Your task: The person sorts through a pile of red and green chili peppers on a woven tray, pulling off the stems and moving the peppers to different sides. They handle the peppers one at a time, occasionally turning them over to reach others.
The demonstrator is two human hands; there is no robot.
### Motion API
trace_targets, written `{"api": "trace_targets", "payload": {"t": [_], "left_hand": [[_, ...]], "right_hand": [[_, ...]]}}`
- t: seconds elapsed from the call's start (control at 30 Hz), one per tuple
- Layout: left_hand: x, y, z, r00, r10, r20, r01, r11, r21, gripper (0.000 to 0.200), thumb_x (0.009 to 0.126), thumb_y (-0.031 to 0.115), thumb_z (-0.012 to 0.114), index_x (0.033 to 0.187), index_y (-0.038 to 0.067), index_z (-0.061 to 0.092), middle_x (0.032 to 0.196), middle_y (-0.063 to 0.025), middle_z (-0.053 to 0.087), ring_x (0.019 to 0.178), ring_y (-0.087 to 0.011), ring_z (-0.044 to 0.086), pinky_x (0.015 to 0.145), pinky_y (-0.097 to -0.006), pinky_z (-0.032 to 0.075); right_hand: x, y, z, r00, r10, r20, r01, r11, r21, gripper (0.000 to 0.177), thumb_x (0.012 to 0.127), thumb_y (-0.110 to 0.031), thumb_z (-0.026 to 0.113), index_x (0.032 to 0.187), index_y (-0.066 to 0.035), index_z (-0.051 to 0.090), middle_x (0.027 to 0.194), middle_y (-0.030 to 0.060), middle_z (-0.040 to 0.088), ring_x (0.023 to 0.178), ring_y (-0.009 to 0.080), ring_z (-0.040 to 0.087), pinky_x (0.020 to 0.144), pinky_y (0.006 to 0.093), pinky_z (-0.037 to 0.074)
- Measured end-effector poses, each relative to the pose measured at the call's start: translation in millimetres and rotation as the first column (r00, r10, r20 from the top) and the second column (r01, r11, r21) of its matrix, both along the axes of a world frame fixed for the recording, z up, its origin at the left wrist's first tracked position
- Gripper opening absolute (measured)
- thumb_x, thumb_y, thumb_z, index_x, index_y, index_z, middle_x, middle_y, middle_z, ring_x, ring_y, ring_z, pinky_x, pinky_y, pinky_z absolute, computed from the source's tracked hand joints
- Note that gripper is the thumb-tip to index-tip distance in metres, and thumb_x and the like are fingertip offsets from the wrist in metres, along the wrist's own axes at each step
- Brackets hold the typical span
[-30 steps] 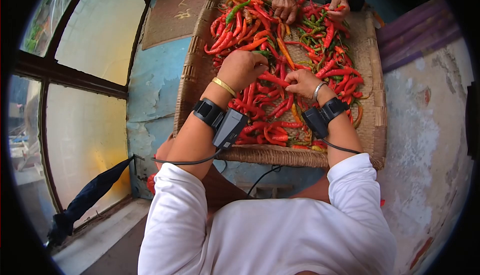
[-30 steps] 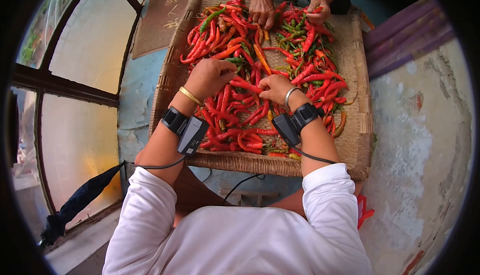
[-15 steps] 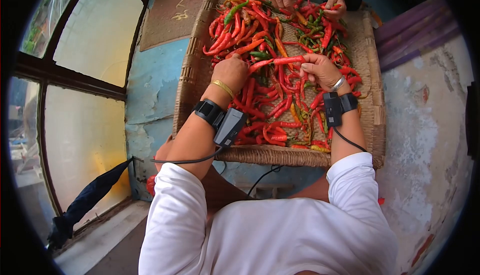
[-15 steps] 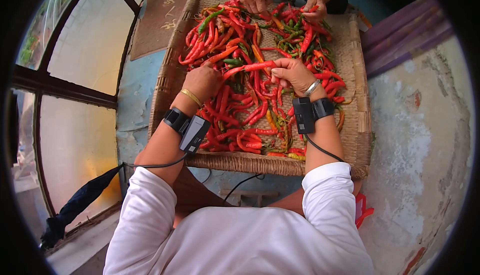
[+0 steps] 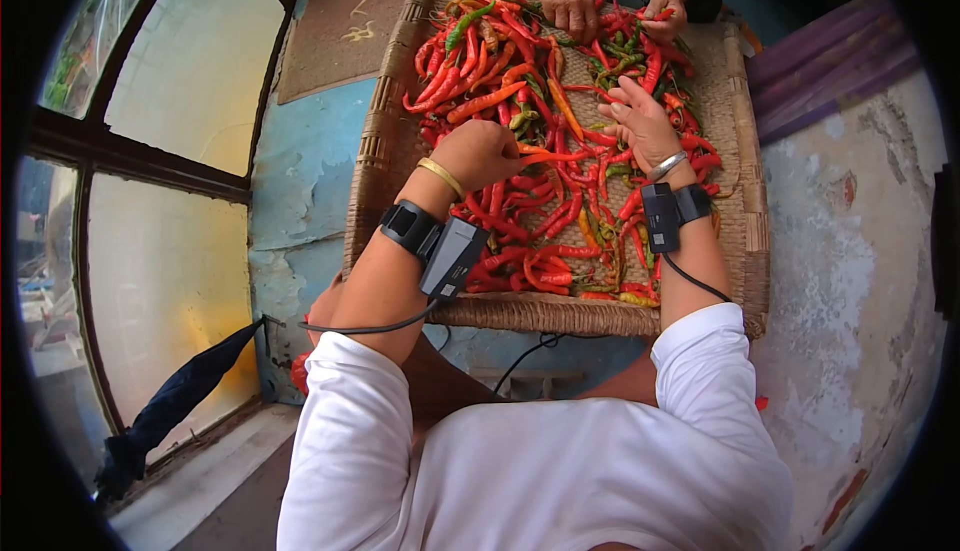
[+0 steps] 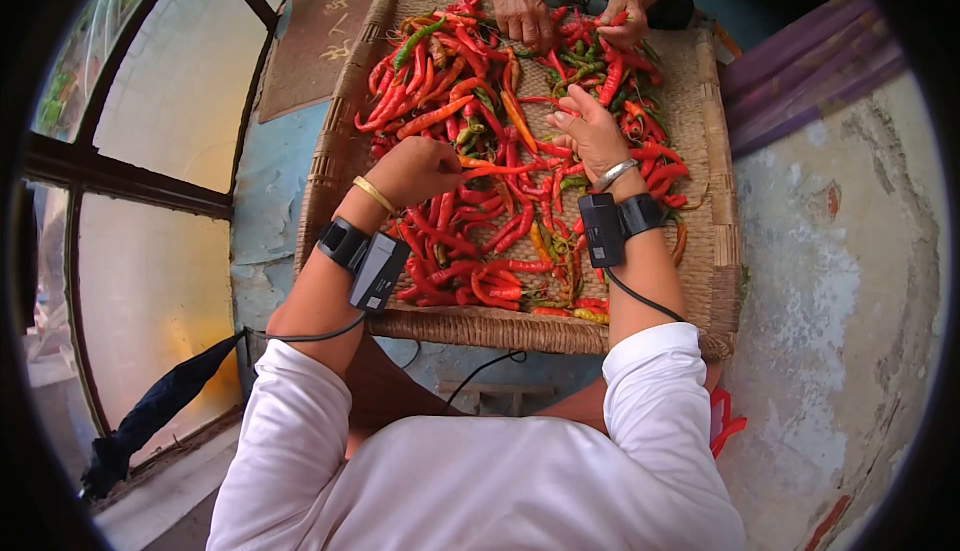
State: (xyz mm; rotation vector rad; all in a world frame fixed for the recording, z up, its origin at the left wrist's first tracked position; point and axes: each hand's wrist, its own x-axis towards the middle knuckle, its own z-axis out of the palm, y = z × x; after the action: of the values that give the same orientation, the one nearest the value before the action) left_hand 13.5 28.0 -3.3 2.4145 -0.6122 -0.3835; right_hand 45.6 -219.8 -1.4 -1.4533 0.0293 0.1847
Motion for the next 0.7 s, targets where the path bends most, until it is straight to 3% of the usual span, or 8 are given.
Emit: {"api": "trace_targets", "payload": {"t": [0.07,0.1,0.2,0.3,0.37,0.47,0.63,0.7], "left_hand": [[1,2,3,1.0,0.006,-0.015,-0.006,0.999,-0.047,0.018,0.069,0.019,0.062,0.079,0.004,0.062,0.07,-0.0117,0.061,0.066,-0.0238,0.058,0.062,-0.033,0.046],[1,2,5,1.0,0.011,-0.029,-0.014,0.995,-0.097,0.016,0.07,0.014,0.063,0.079,0.002,0.061,0.069,-0.0101,0.06,0.064,-0.0196,0.058,0.06,-0.0297,0.046],[1,2,10,0.987,0.018,-0.157,-0.054,0.972,-0.229,0.013,0.073,0.011,0.062,0.081,0.001,0.06,0.069,-0.0063,0.06,0.064,-0.0129,0.056,0.06,-0.0259,0.045],[2,2,8,0.975,0.024,-0.221,-0.089,0.953,-0.29,0.013,0.075,0.01,0.061,0.083,-0.001,0.059,0.07,-0.0032,0.06,0.064,-0.0089,0.054,0.059,-0.0231,0.044],[2,2,6,0.976,0.024,-0.217,-0.092,0.947,-0.309,0.013,0.076,0.01,0.061,0.083,-0.001,0.059,0.07,-0.0029,0.06,0.064,-0.0087,0.054,0.059,-0.0228,0.044],[2,2,7,0.963,0.026,-0.268,-0.123,0.928,-0.352,0.014,0.078,0.012,0.059,0.083,-0.001,0.059,0.069,-0.0026,0.06,0.063,-0.0086,0.054,0.059,-0.0228,0.045],[-1,5,19,0.887,0.001,-0.462,-0.206,0.896,-0.393,0.017,0.081,0.015,0.057,0.084,-0.002,0.058,0.068,-0.0032,0.059,0.061,-0.0089,0.053,0.057,-0.0237,0.045],[8,13,-1,0.969,0.183,-0.166,-0.227,0.927,-0.3,0.019,0.082,0.016,0.056,0.084,-0.002,0.059,0.067,-0.004,0.059,0.061,-0.0092,0.053,0.057,-0.0249,0.045]], "right_hand": [[-5,7,3,0.982,0.164,-0.097,-0.185,0.94,-0.286,0.044,0.082,-0.014,0.055,0.12,0.003,0.041,0.106,0.0114,0.052,0.081,0.0121,0.057,0.058,0.0191,0.047],[-5,11,-3,0.963,0.248,-0.107,-0.269,0.92,-0.285,0.037,0.082,-0.018,0.055,0.113,0.002,0.05,0.092,0.0065,0.058,0.076,0.009,0.057,0.054,0.0177,0.045],[-11,23,-9,0.928,0.338,-0.159,-0.373,0.857,-0.355,0.035,0.082,-0.019,0.056,0.111,0.0,0.052,0.085,0.0039,0.059,0.072,0.0077,0.057,0.051,0.0169,0.044],[-18,27,-8,0.907,0.381,-0.18,-0.417,0.872,-0.257,0.031,0.083,-0.021,0.056,0.107,-0.001,0.054,0.081,0.004,0.06,0.066,0.0078,0.057,0.05,0.0179,0.043],[-22,23,-14,0.889,0.411,-0.201,-0.371,0.905,0.208,0.027,0.082,-0.021,0.057,0.102,-0.003,0.056,0.076,0.0037,0.061,0.06,0.0074,0.057,0.049,0.0185,0.043],[-28,29,-12,0.899,0.411,-0.15,-0.314,0.845,0.433,0.023,0.081,-0.02,0.058,0.097,-0.004,0.057,0.072,0.004,0.061,0.057,0.0066,0.056,0.048,0.018,0.043],[-28,33,-11,0.931,0.327,-0.164,-0.286,0.93,0.228,0.019,0.081,-0.018,0.058,0.093,-0.003,0.057,0.068,0.004,0.06,0.05,0.0056,0.054,0.041,0.0169,0.041],[-23,26,-8,0.938,0.294,-0.181,-0.27,0.952,0.147,0.018,0.081,-0.017,0.058,0.091,-0.002,0.057,0.066,0.0036,0.06,0.047,0.0053,0.053,0.039,0.0169,0.04]]}}
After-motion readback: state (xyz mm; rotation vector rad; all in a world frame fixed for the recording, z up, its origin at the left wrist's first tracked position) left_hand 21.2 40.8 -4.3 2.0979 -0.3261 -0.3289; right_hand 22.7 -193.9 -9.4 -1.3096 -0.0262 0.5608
